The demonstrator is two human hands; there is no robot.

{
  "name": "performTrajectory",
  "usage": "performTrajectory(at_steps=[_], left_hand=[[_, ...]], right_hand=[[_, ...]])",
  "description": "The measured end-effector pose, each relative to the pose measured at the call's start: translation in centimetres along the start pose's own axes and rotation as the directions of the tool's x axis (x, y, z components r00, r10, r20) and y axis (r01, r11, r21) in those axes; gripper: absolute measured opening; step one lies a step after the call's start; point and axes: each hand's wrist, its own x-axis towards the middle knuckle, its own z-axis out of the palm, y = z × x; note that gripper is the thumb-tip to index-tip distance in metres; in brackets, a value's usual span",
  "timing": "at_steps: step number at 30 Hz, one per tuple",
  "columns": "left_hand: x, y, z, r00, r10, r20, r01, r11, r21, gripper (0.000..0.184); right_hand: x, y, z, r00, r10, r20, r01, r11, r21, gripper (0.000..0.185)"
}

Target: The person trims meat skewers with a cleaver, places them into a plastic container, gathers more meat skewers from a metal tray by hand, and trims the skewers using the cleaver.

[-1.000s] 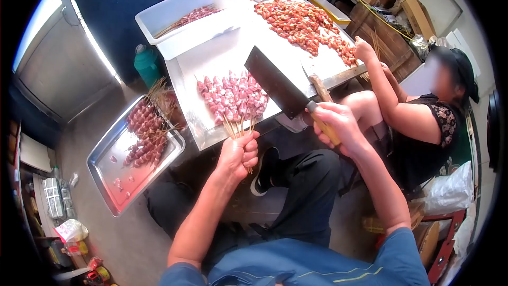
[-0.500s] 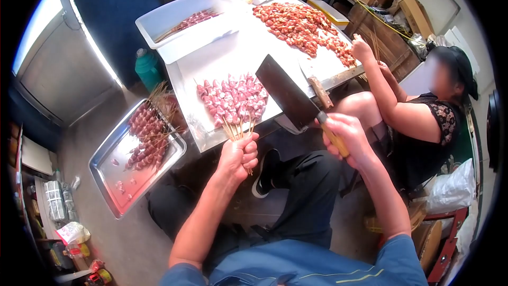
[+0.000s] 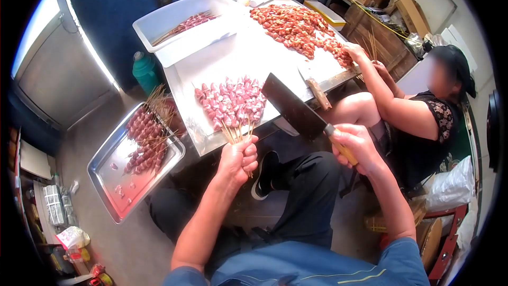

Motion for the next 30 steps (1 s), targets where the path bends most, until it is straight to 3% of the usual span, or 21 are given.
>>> performTrajectory(at_steps=[2,6,8,10,13,16,21,25,30], left_hand=[[0.0,0.0,-0.1,1.0,0.004,0.005,-0.004,1.0,0.004,0.014],[0.0,0.2,0.0,1.0,0.006,-0.002,-0.006,1.0,0.016,0.014],[-0.1,0.0,0.1,1.0,-0.001,-0.006,0.001,1.0,0.026,0.014],[-0.1,0.1,0.0,1.0,0.006,-0.007,-0.006,1.0,0.006,0.013],[0.0,0.1,0.0,1.0,-0.002,0.004,0.002,1.0,-0.008,0.013],[-0.1,0.0,0.2,1.0,0.003,-0.014,-0.003,1.0,0.0,0.014],[-0.2,0.1,0.2,1.0,0.002,-0.018,-0.002,1.0,0.003,0.014],[-0.1,0.1,0.1,1.0,0.0,-0.016,0.0,1.0,-0.005,0.014],[-0.1,0.2,0.0,1.0,0.007,0.015,-0.007,1.0,-0.003,0.014]], right_hand=[[1.6,-0.7,0.7,0.995,-0.097,0.025,0.094,0.991,0.099,0.03],[6.2,-0.9,2.3,0.984,-0.173,0.048,0.171,0.984,0.051,0.028],[6.6,-0.3,2.6,0.995,-0.048,0.088,0.05,0.999,-0.017,0.029],[5.2,0.2,1.7,0.99,-0.07,0.121,0.075,0.997,-0.033,0.028],[2.1,-0.1,-0.4,0.997,0.035,0.065,-0.036,0.999,0.018,0.029],[0.8,0.5,-0.9,1.0,0.011,0.007,-0.011,1.0,0.023,0.027],[3.3,-1.0,1.2,0.988,-0.149,0.046,0.141,0.978,0.151,0.029],[6.1,-0.2,3.2,0.995,-0.087,0.058,0.086,0.996,0.011,0.03],[2.0,1.5,0.6,0.995,0.017,0.103,-0.03,0.991,0.128,0.029]])
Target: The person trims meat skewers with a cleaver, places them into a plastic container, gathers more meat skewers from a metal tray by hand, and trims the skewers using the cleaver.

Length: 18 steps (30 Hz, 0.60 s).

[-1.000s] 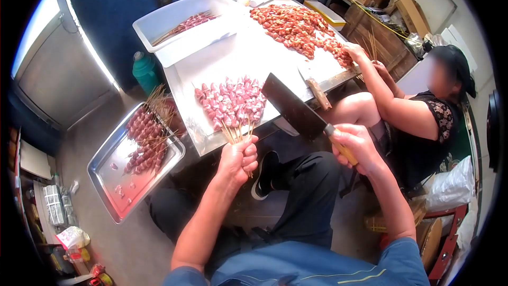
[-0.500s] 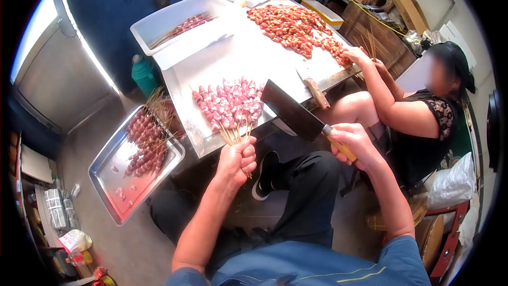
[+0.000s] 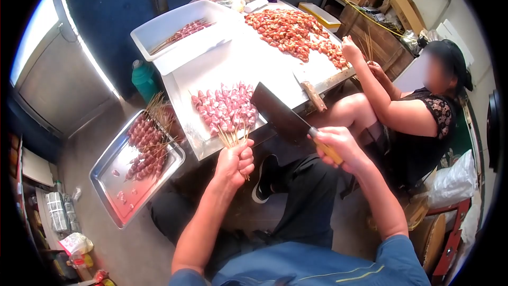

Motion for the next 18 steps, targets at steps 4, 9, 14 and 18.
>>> performTrajectory(at_steps=[4,9,14,18], left_hand=[[0.1,-0.1,-0.4,0.999,0.011,0.053,-0.011,1.0,0.002,0.015],[-1.5,0.1,-0.4,0.998,0.021,0.061,-0.027,0.995,0.098,0.016],[-3.9,1.7,-1.0,0.996,0.087,0.012,-0.087,0.956,0.279,0.016],[-5.7,5.6,0.3,0.914,0.403,-0.056,-0.254,0.673,0.695,0.02]], right_hand=[[-3.1,1.9,-0.3,0.997,-0.037,-0.067,0.04,0.999,0.03,0.026],[-2.7,4.3,0.9,0.987,-0.149,-0.064,0.162,0.919,0.359,0.025],[-2.6,6.4,0.9,0.968,-0.241,-0.069,0.245,0.85,0.466,0.026],[-2.7,7.7,0.6,0.956,-0.288,-0.061,0.27,0.772,0.575,0.028]])
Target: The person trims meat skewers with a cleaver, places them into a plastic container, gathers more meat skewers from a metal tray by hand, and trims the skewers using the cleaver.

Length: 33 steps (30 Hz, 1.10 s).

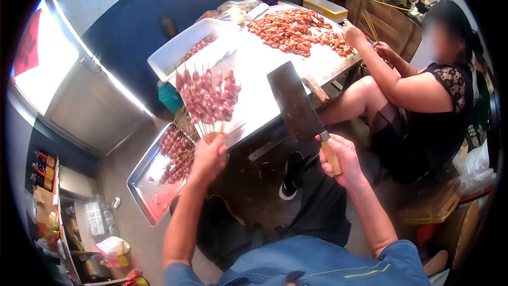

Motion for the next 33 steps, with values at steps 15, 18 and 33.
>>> performTrajectory(at_steps=[15,18,33], left_hand=[[3.9,-2.2,-2.5,0.832,0.506,0.228,-0.043,-0.351,0.935,0.042],[3.2,-1.7,-2.0,0.868,0.45,0.209,-0.071,-0.304,0.95,0.046],[0.4,0.5,-0.3,0.983,-0.171,0.068,0.143,0.943,0.301,0.02]], right_hand=[[0.3,2.6,0.9,0.999,0.047,-0.025,-0.048,0.998,-0.038,0.025],[0.7,2.3,2.4,0.995,0.085,-0.045,-0.091,0.987,-0.129,0.021],[2.9,2.0,3.0,0.99,0.14,-0.036,-0.144,0.949,-0.28,0.023]])
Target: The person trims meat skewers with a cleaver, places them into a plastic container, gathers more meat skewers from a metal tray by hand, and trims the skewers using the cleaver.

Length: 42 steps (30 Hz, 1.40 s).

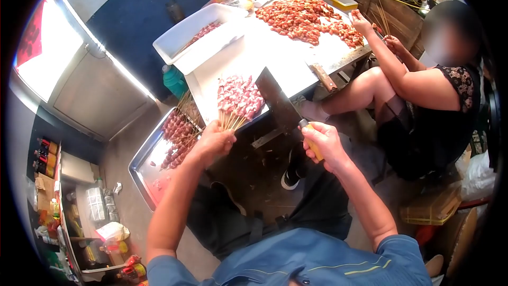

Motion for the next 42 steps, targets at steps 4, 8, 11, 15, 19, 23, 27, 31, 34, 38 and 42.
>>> performTrajectory(at_steps=[4,8,11,15,19,23,27,31,34,38,42], left_hand=[[0.6,-1.6,0.5,0.963,-0.063,0.262,0.174,0.888,-0.427,0.013],[1.0,-2.5,1.7,0.878,-0.028,0.478,0.369,0.677,-0.637,0.017],[1.9,-3.8,2.2,0.863,0.036,0.504,0.381,0.608,-0.696,0.017],[1.6,-3.0,3.8,0.926,-0.066,0.372,0.33,0.621,-0.711,0.01],[1.9,-2.9,4.6,0.946,-0.1,0.31,0.304,0.615,-0.728,0.007],[2.1,-3.1,5.2,0.953,-0.082,0.29,0.279,0.606,-0.745,0.008],[2.5,-3.3,5.5,0.954,-0.064,0.291,0.27,0.6,-0.753,0.008],[2.4,-3.1,5.9,0.966,-0.079,0.246,0.242,0.605,-0.759,0.008],[2.2,-3.0,5.9,0.969,-0.088,0.23,0.235,0.611,-0.756,0.008],[2.2,-3.0,6.0,0.971,-0.091,0.22,0.228,0.618,-0.752,0.008],[2.0,-2.9,6.1,0.969,-0.107,0.225,0.244,0.587,-0.772,0.009]], right_hand=[[0.2,-0.2,-0.4,1.0,-0.002,-0.017,0.002,1.0,-0.015,0.023],[0.4,-0.8,-0.7,1.0,0.013,-0.021,-0.013,1.0,-0.014,0.022],[0.4,-1.4,-0.8,1.0,0.003,-0.031,-0.005,0.999,-0.051,0.021],[0.3,-2.8,-1.0,0.996,-0.05,-0.079,0.044,0.996,-0.074,0.019],[1.3,-5.1,-0.9,0.984,-0.108,-0.144,0.095,0.991,-0.094,0.019],[3.1,-6.7,0.3,0.988,-0.092,-0.122,0.069,0.98,-0.184,0.023],[4.3,-6.0,0.8,0.998,-0.013,-0.061,-0.009,0.934,-0.358,0.029],[0.3,-6.2,0.3,0.997,0.07,-0.044,-0.081,0.931,-0.355,0.027],[-2.1,-6.7,-0.8,0.988,0.092,-0.123,-0.127,0.939,-0.321,0.026],[-0.7,-7.3,0.5,0.99,-0.044,-0.131,0.002,0.952,-0.305,0.031],[4.6,-7.2,1.2,0.993,-0.083,-0.081,0.055,0.951,-0.306,0.029]])
